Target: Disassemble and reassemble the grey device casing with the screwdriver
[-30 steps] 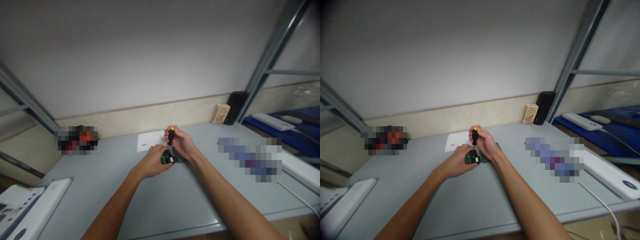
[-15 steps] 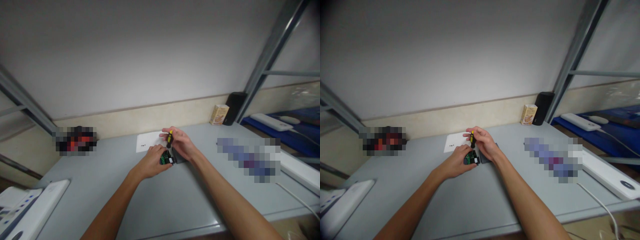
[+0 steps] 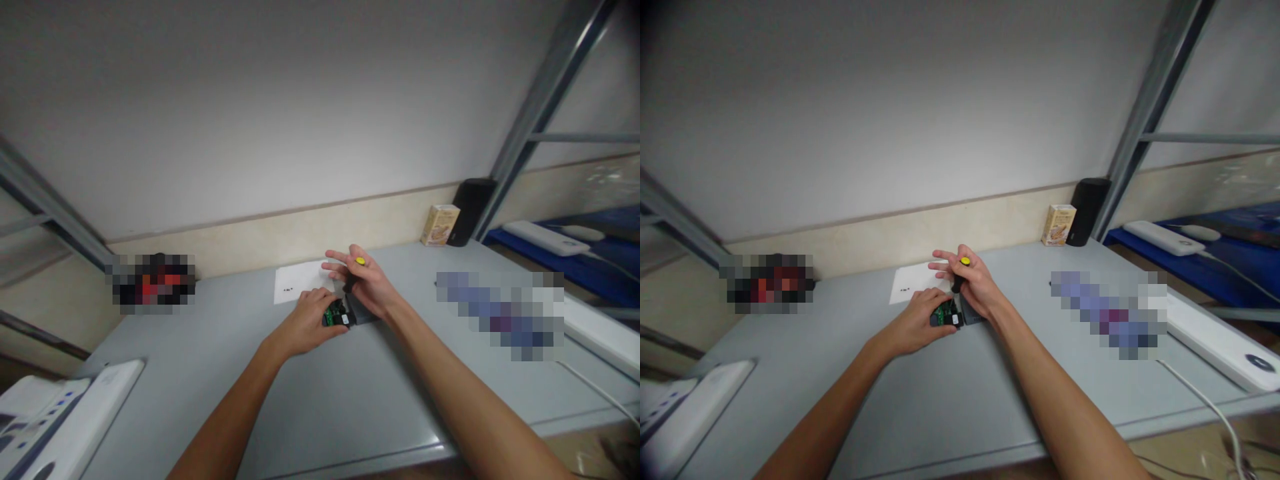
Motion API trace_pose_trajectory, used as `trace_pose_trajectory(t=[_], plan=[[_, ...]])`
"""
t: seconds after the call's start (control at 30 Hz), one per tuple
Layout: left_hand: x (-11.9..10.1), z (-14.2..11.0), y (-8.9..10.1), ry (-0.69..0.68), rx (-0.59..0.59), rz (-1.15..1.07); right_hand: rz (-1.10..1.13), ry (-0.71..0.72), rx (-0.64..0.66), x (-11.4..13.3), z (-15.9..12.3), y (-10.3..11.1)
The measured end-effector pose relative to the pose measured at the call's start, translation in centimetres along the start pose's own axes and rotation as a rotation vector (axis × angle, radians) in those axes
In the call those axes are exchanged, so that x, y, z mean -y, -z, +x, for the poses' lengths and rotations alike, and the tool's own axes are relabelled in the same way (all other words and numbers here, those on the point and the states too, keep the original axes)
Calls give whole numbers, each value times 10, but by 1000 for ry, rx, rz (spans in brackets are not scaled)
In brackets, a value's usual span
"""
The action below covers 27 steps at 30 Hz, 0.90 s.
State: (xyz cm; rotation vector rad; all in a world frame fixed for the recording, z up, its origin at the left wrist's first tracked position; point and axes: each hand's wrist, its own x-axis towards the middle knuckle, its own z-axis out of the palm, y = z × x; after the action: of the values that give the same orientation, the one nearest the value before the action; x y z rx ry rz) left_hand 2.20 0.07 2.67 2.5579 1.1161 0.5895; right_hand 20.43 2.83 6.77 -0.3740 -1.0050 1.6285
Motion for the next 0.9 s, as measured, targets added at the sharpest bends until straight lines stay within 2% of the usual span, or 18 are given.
trace_pose_trajectory(t=[0.13, 0.3, 0.57, 0.73, 0.9], plan=[[0, 0, 0, 1, 15, 11, -59, 46, -30, -4, 2, -1], [0, 0, 0, 12, 7, 16, 44, -37, 4, -1, 3, -2], [-3, -1, 1, 32, 12, 20, -11, 33, -14, -5, 3, -1], [-3, -1, 0, 46, -2, 13, -19, -7, 1, -3, 3, -2], [-3, -1, 0, 47, -3, 11, -113, 83, -98, -6, 4, -2]])
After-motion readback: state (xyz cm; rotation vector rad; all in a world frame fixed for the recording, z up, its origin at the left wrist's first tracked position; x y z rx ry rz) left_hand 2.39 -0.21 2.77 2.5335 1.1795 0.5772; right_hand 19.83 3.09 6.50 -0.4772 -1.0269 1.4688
